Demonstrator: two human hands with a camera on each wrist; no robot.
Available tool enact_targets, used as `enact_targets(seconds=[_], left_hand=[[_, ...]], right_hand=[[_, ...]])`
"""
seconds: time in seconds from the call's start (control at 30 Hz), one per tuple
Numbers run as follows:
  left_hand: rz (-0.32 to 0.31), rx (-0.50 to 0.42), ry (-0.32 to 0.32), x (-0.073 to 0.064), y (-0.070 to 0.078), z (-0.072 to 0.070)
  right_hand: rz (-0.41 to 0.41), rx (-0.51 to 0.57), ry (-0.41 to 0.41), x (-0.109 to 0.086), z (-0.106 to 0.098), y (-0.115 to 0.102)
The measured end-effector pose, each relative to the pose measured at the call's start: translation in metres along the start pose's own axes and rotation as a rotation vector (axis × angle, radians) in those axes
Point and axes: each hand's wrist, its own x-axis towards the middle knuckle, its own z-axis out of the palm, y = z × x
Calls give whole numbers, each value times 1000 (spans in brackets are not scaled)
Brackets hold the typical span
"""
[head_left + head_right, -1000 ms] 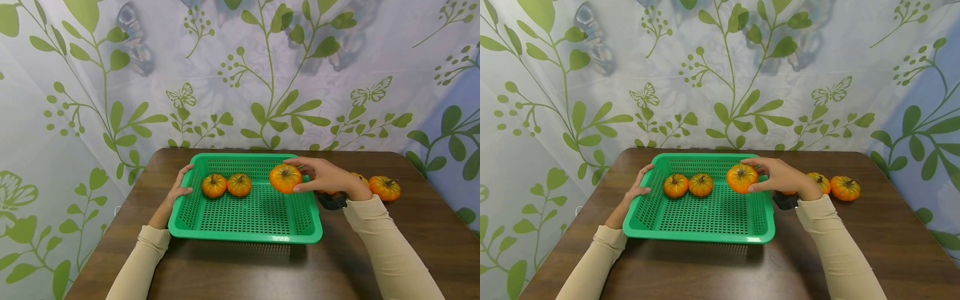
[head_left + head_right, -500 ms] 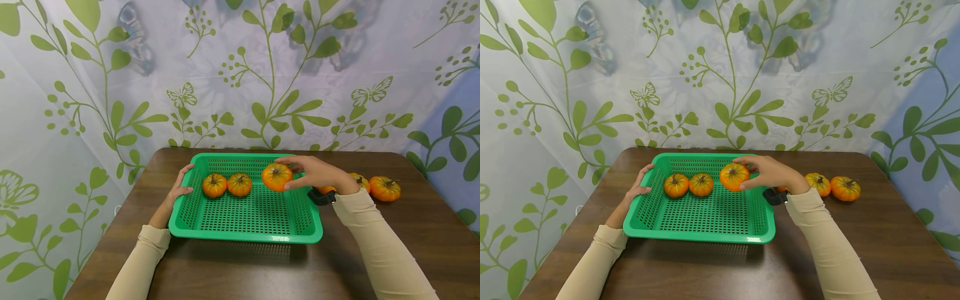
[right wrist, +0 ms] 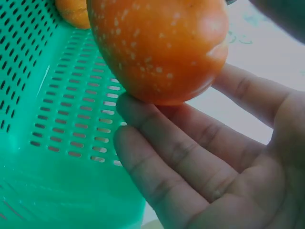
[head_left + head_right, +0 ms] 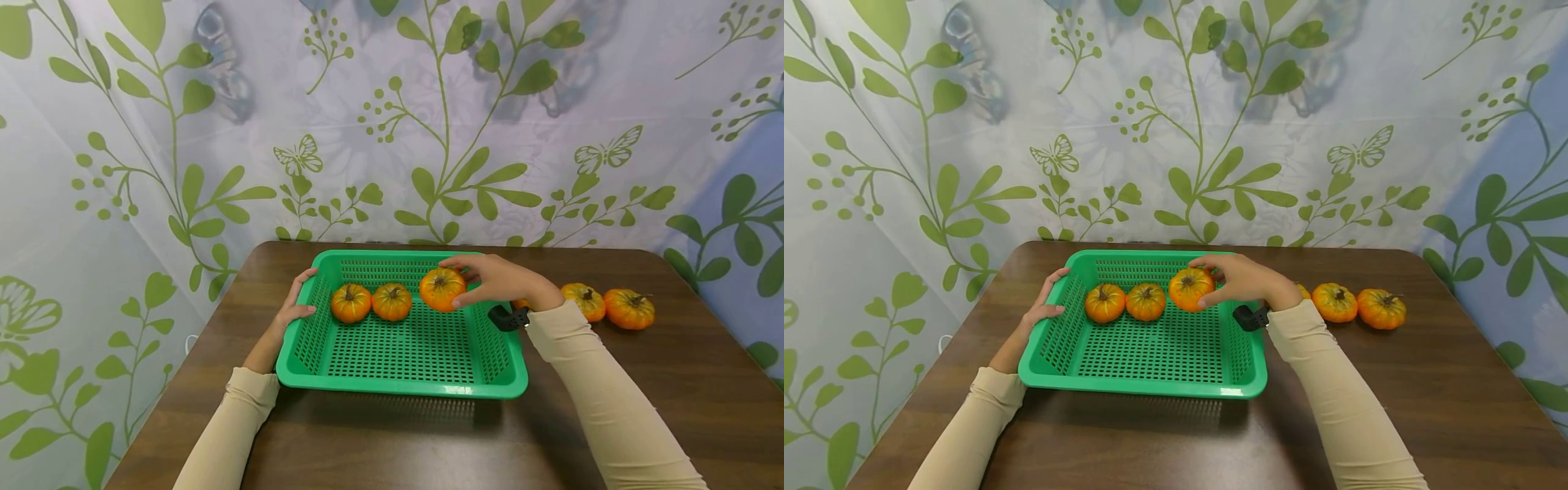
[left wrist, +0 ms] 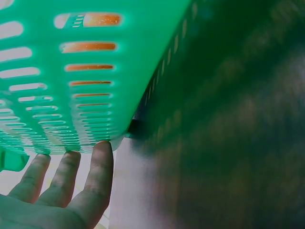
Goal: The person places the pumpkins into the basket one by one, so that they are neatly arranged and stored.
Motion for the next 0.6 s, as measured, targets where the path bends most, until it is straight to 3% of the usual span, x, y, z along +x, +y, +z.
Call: enact_targets(seconds=[0.4, 0.6], left_hand=[[31, 2, -30, 2, -2, -2], [91, -19, -73, 4, -4, -4]], right_hand=[[16, -89, -19, 16, 3, 5], [41, -102, -48, 25, 5, 8]])
